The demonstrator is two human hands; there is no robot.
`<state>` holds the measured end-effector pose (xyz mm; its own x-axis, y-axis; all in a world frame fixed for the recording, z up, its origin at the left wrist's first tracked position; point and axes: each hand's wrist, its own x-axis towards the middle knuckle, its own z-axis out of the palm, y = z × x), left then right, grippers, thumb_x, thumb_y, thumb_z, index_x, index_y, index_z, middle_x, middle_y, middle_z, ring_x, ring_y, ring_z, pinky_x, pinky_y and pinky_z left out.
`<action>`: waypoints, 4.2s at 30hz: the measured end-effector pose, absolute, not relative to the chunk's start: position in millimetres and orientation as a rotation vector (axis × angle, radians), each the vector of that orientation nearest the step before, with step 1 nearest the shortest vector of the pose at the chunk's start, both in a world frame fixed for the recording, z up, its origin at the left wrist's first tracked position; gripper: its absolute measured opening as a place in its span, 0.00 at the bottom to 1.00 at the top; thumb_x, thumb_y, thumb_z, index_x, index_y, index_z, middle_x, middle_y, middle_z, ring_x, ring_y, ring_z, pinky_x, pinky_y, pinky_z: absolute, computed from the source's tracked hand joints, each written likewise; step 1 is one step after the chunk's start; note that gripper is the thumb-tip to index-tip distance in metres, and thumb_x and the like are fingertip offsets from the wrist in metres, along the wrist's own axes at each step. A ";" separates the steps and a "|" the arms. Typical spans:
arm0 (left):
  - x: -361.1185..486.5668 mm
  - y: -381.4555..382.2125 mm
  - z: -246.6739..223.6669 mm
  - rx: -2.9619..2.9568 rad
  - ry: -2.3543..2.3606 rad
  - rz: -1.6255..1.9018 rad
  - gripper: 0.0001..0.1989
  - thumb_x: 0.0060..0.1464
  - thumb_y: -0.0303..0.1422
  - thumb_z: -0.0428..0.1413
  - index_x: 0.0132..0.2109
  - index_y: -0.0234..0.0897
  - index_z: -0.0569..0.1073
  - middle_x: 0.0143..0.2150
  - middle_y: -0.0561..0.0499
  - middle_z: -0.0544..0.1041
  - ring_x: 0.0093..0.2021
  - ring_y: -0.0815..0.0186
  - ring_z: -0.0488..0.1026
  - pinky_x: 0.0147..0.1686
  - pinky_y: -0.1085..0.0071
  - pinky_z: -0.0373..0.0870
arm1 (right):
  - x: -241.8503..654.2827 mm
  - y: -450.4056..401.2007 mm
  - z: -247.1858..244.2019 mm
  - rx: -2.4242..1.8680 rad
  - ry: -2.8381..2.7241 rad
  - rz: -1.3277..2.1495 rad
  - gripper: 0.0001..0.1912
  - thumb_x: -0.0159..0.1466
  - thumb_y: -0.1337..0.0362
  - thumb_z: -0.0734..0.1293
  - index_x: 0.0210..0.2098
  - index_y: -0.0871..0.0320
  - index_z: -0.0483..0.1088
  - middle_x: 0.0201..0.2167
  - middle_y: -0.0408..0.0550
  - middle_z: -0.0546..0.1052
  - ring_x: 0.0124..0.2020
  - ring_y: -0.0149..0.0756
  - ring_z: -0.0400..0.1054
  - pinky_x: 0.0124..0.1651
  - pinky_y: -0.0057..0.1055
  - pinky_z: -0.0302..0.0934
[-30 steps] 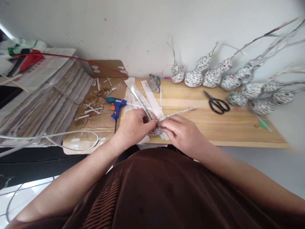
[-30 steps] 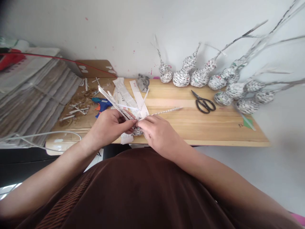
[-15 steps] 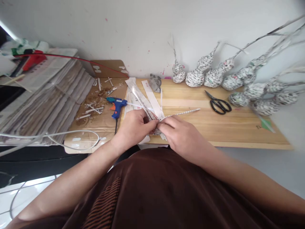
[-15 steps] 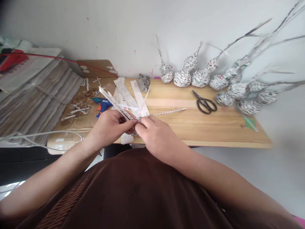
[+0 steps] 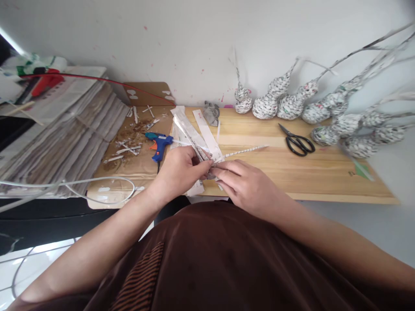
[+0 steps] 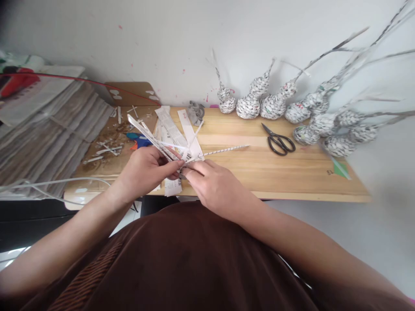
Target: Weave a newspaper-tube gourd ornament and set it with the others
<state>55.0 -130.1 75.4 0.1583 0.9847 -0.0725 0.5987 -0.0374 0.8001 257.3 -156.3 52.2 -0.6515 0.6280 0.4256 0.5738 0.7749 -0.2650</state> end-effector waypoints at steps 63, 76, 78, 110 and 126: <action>30.3 -95.5 71.0 1.421 1.342 0.745 0.08 0.51 0.34 0.61 0.30 0.32 0.78 0.25 0.50 0.81 0.25 0.68 0.78 0.26 0.75 0.76 | 227.5 -105.7 70.6 -1.088 -2.304 0.834 0.06 0.67 0.63 0.70 0.40 0.59 0.76 0.34 0.48 0.81 0.35 0.38 0.74 0.38 0.32 0.63; 35.3 -96.5 64.4 1.637 1.483 0.754 0.10 0.54 0.37 0.61 0.37 0.34 0.78 0.26 0.49 0.82 0.28 0.60 0.81 0.28 0.69 0.75 | 255.6 -108.6 40.2 -0.932 -1.718 1.507 0.21 0.63 0.62 0.74 0.54 0.56 0.75 0.45 0.53 0.83 0.43 0.40 0.81 0.44 0.35 0.75; 37.2 -98.2 66.3 1.747 1.535 0.743 0.08 0.53 0.36 0.60 0.36 0.34 0.79 0.27 0.49 0.82 0.28 0.61 0.80 0.28 0.70 0.73 | 247.1 -113.8 35.8 -0.958 -1.886 1.038 0.16 0.63 0.66 0.74 0.51 0.54 0.78 0.42 0.50 0.84 0.40 0.39 0.80 0.44 0.35 0.74; 40.7 -107.5 46.6 2.187 1.234 1.088 0.02 0.58 0.31 0.61 0.39 0.38 0.78 0.35 0.50 0.80 0.34 0.66 0.76 0.37 0.71 0.71 | 227.7 -102.1 42.9 -0.847 -1.460 0.973 0.12 0.66 0.57 0.70 0.47 0.54 0.70 0.42 0.49 0.79 0.42 0.37 0.75 0.44 0.35 0.70; 19.7 -101.4 47.1 2.526 0.820 1.056 0.10 0.63 0.26 0.56 0.49 0.38 0.78 0.49 0.44 0.81 0.49 0.64 0.79 0.53 0.67 0.75 | 229.1 -88.9 35.2 -1.030 -1.739 0.819 0.06 0.66 0.63 0.70 0.34 0.56 0.80 0.32 0.45 0.83 0.35 0.37 0.78 0.40 0.31 0.68</action>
<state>19.7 -101.4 47.1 0.5713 0.6003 0.5597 0.3933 -0.7988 0.4552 229.1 -88.9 35.2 -0.2222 0.9002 0.3746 0.2842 0.4273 -0.8583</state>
